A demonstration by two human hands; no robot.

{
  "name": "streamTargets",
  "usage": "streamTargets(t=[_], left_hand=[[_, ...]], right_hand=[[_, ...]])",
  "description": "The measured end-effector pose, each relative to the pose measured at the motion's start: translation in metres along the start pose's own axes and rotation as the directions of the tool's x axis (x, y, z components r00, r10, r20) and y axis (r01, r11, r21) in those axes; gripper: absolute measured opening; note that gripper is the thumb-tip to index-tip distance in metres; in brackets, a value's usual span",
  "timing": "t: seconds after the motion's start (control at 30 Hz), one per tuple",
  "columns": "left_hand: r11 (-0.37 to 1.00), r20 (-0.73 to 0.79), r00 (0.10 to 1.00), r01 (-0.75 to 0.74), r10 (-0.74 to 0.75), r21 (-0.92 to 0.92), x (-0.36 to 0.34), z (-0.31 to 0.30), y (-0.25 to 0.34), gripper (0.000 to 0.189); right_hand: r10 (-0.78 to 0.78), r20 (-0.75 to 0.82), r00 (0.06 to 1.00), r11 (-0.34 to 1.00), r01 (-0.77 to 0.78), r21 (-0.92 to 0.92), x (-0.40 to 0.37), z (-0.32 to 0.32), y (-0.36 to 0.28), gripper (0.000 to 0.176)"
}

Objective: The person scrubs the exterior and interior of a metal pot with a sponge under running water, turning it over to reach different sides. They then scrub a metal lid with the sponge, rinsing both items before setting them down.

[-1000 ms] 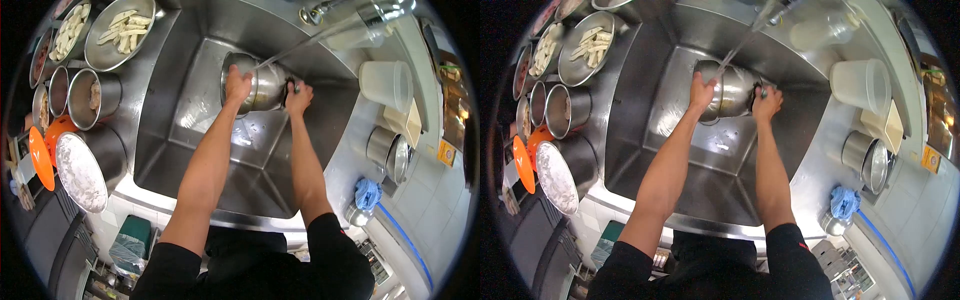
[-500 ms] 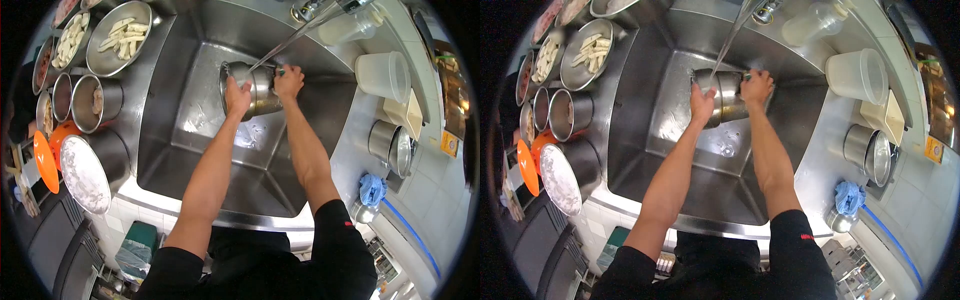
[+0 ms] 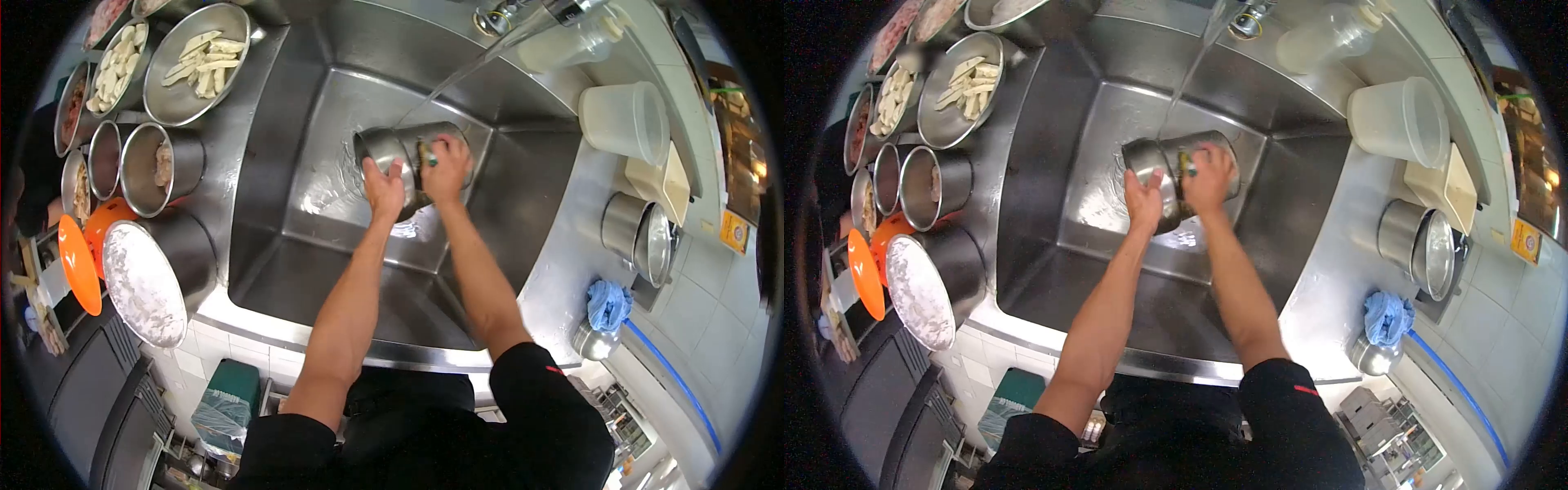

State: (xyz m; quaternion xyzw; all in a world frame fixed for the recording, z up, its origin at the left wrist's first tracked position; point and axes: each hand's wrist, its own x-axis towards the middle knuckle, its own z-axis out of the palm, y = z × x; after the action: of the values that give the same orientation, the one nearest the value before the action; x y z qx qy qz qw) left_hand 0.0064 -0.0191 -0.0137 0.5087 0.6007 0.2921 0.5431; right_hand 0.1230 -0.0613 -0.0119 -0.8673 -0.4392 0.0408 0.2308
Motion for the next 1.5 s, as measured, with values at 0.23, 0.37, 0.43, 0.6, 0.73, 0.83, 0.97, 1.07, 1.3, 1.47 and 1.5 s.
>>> streamTargets(t=[0.23, 0.37, 0.43, 0.6, 0.73, 0.83, 0.97, 1.07, 1.3, 1.47, 1.5], left_hand=[[0.987, -0.062, 0.992, 0.120, -0.114, 0.109, 0.021, 0.002, 0.023, 0.038], [0.988, -0.119, 0.991, 0.071, -0.055, 0.134, 0.034, 0.009, 0.021, 0.040], [0.975, -0.045, 0.983, 0.185, -0.181, 0.127, 0.034, 0.004, 0.029, 0.053], [0.935, 0.020, 0.954, 0.289, -0.299, 0.204, 0.030, 0.000, 0.055, 0.059], [0.955, -0.078, 0.980, 0.194, -0.181, 0.224, 0.023, 0.004, 0.045, 0.057], [0.957, -0.086, 0.980, 0.192, -0.177, 0.218, 0.029, 0.004, 0.045, 0.058], [0.951, -0.081, 0.991, 0.127, -0.109, 0.281, 0.025, 0.003, 0.039, 0.059], [0.958, -0.107, 0.987, 0.143, -0.119, 0.250, 0.017, 0.004, 0.038, 0.059], [0.977, -0.128, 0.991, 0.068, -0.043, 0.202, -0.002, 0.005, 0.022, 0.044], [0.975, -0.108, 0.992, 0.088, -0.067, 0.205, 0.007, 0.003, 0.024, 0.042], [0.976, -0.089, 0.993, 0.096, -0.079, 0.196, 0.007, 0.001, 0.032, 0.041]], right_hand=[[0.047, -0.023, 0.999, 0.999, -0.047, -0.026, -0.005, -0.007, 0.003, 0.040], [-0.001, -0.046, 0.999, 0.999, -0.001, -0.036, 0.017, -0.005, 0.044, 0.034], [0.263, -0.091, 0.961, 0.956, -0.272, -0.113, 0.043, -0.006, 0.058, 0.034], [0.033, 0.018, 0.999, 0.998, -0.033, -0.046, 0.001, -0.006, -0.006, 0.035], [0.096, 0.083, 0.992, 0.985, -0.082, -0.152, 0.043, -0.020, 0.045, 0.034], [0.226, -0.121, 0.967, 0.968, -0.237, -0.084, 0.008, -0.008, 0.029, 0.035], [0.143, -0.103, 0.984, 0.989, -0.145, -0.012, -0.017, -0.009, 0.035, 0.028], [0.285, -0.198, 0.938, 0.959, -0.279, 0.057, 0.035, 0.001, 0.091, 0.023], [0.221, -0.004, 0.975, 0.969, -0.219, 0.112, 0.033, -0.022, 0.085, 0.021], [-0.095, -0.084, 0.992, 0.995, 0.097, 0.012, 0.034, -0.004, 0.054, 0.016], [-0.159, -0.028, 0.987, 0.987, 0.159, 0.003, 0.034, -0.007, 0.042, 0.017]])
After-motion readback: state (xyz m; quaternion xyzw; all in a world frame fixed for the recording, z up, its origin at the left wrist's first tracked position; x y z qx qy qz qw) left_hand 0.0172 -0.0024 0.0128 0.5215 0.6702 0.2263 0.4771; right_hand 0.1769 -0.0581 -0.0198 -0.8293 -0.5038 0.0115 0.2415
